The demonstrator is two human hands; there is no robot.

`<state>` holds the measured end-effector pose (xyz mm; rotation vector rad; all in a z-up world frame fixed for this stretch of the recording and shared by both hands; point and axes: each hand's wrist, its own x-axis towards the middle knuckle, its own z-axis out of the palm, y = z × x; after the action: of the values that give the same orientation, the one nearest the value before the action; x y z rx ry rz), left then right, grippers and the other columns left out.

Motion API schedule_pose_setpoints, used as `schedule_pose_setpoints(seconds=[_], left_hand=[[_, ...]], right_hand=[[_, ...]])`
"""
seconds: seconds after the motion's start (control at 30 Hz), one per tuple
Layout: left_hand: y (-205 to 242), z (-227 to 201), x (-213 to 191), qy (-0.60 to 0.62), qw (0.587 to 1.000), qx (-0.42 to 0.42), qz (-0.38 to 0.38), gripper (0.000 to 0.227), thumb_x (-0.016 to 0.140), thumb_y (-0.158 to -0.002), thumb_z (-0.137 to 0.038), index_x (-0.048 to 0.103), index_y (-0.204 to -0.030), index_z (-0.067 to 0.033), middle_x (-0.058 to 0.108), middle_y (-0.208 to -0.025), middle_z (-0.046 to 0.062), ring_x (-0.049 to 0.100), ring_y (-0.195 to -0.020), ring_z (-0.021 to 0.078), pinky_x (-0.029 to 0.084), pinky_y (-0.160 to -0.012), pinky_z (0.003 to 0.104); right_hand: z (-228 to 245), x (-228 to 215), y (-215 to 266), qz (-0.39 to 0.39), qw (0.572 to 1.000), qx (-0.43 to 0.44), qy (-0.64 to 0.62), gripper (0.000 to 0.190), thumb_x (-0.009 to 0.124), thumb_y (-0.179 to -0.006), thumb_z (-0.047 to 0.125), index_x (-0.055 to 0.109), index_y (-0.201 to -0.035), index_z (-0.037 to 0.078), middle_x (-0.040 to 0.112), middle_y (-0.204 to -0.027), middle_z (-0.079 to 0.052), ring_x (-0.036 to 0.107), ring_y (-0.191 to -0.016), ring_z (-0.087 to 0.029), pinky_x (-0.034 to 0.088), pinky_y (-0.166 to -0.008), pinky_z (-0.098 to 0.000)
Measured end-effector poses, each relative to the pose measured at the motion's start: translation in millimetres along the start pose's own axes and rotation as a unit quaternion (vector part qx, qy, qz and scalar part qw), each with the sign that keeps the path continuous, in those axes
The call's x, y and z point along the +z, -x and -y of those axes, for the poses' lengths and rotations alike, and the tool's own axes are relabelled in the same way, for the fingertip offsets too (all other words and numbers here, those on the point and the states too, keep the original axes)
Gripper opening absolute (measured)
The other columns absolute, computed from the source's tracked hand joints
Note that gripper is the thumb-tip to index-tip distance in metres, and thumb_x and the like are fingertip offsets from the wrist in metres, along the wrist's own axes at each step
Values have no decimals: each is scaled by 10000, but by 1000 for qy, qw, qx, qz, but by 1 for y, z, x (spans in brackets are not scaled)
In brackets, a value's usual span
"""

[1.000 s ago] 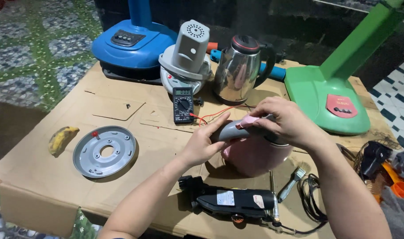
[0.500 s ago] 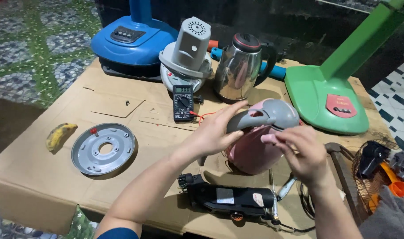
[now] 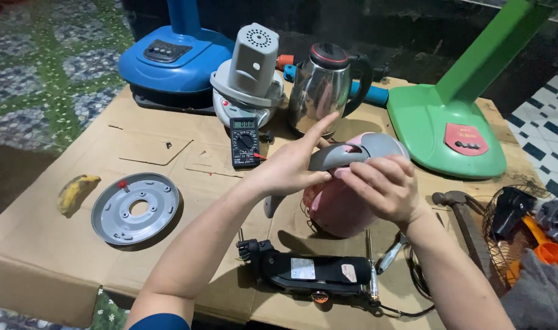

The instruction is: The person assembles a pink electric kettle by attaching the handle and lid. They then remove the pink outer shell to reveal the stainless steel inner body and reattach the handle and lid to the inner body.

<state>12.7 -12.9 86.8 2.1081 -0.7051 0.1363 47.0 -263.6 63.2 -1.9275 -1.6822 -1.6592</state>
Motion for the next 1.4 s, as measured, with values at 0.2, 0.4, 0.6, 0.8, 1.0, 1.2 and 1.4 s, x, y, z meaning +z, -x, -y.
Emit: schedule_pose_setpoints(seconds=[0.2, 0.4, 0.6, 0.8, 1.0, 1.2, 1.4], left_hand=[[-4, 17, 13, 9, 999, -17, -34, 904, 731, -820, -174, 298, -1609, -262, 714, -1244, 95, 639, -1201, 433, 519, -988, 571], [-5, 42, 25, 97, 987, 55, -117, 628, 765, -826, -192, 621, -1431, -273, 707, -1285, 67, 669, -1187, 367, 547, -982, 466], [-19, 108, 39, 470, 876, 0, -105, 374, 478, -1096, -166, 619, -1431, -76, 730, -1243, 165, 726, -1051, 206, 632, -856, 373], [-15, 98, 44, 556, 829, -28, -65, 317, 764, -845, 71, 725, -1159, 43, 747, -1089, 225, 759, -922, 292, 674, -738, 464], [-20, 115, 65, 548, 835, 44, -29, 476, 868, -727, 96, 724, -1178, 42, 651, -1246, 199, 721, -1072, 311, 656, -791, 435], [-14, 113, 68, 433, 890, 114, -82, 332, 947, -692, -20, 766, -966, 27, 596, -1233, 210, 705, -1023, 251, 631, -804, 392], [-16, 100, 72, 388, 891, 198, -124, 372, 996, -620, -39, 752, -884, 57, 604, -1218, 255, 718, -1013, 323, 630, -829, 417]], right_hand=[[-11, 20, 17, -25, 998, -14, 49, 104, 783, -952, 170, 795, -1028, 240, 684, -1052, 7, 546, -1018, -220, 498, -862, -387], [-9, 30, 22, -39, 994, 85, -50, 201, 748, -954, 57, 831, -990, 237, 671, -1143, -133, 600, -1051, -344, 537, -926, -429], [4, 28, 4, -20, 978, 160, -131, 193, 643, -1023, 79, 822, -1059, 140, 655, -1254, -218, 646, -1167, -390, 540, -1001, -428], [15, 18, 3, -22, 971, 182, -154, 202, 676, -965, 44, 821, -1024, 173, 683, -1225, -185, 659, -1136, -380, 546, -990, -442], [26, 9, -3, -16, 954, 218, -204, 248, 688, -873, 4, 821, -991, 176, 713, -1216, -146, 685, -1124, -361, 547, -990, -463], [26, 21, 2, -60, 933, 269, -232, 142, 827, -865, 243, 784, -901, 113, 767, -1108, -92, 735, -1035, -310, 577, -900, -421], [20, 26, 7, -49, 950, 246, -188, 327, 769, -917, 301, 776, -1129, 53, 759, -1155, -109, 709, -1033, -303, 548, -935, -438]])
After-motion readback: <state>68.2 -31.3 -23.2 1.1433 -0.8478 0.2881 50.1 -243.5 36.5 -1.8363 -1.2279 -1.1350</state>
